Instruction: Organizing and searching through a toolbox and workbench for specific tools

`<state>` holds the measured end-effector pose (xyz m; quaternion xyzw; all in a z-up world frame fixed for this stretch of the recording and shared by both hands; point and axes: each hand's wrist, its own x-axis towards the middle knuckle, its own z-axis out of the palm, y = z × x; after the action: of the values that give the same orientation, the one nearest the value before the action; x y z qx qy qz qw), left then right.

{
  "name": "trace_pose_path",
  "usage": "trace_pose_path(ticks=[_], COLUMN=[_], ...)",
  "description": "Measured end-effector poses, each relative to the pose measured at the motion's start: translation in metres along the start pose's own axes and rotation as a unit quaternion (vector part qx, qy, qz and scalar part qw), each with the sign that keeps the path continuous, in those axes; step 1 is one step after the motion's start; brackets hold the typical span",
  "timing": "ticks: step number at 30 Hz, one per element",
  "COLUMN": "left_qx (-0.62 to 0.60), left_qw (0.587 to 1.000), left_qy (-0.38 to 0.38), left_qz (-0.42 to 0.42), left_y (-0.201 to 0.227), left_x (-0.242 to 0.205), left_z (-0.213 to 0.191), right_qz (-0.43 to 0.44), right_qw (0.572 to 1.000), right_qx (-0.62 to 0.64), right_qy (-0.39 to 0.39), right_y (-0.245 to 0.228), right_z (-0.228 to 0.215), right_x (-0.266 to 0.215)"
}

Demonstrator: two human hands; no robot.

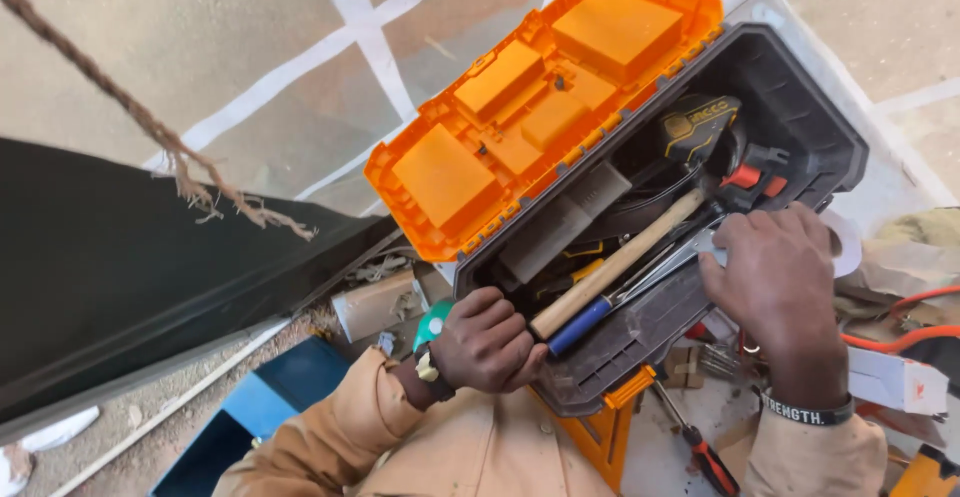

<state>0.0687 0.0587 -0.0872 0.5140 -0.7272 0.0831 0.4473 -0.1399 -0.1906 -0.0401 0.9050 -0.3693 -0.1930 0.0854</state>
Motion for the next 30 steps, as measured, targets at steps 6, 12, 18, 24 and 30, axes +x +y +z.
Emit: trace_pose_path(ticks=[6,12,18,24,30], left_qx=[0.008,0.005,0.006,0.019,0.024], left_qw=[1.000,0.999,0.999,1.000,0.999], left_qy=[0.015,0.027,0.033,0.017,0.019], left_qz=[0.009,0.020,0.021,0.006,0.011], left_y=[-0.002,0.000,0.001,0.006,0.004], left_x=[-0.005,-0.006,-0.004,-0.007,-0.008], left_z=[0.003,0.002,0.001,-0.001,0.000], right_qz=[0.004,-0.109,-0.042,-0.113,0.020], right_qw=[0.999,0.958,0.853,0.898,0.964], right_qx=[-0.014,0.265,0.227,0.339,0.247], right_qy=[0.038,-0.029,0.469,0.257,0.095], right_y=[-0.010,0.013,0.023,0.006,-0.014], right_z=[0.027,-0.014,-0.075,0.003,-0.017], right_x=[0.012,0.021,-0.004,0.043,-0.014])
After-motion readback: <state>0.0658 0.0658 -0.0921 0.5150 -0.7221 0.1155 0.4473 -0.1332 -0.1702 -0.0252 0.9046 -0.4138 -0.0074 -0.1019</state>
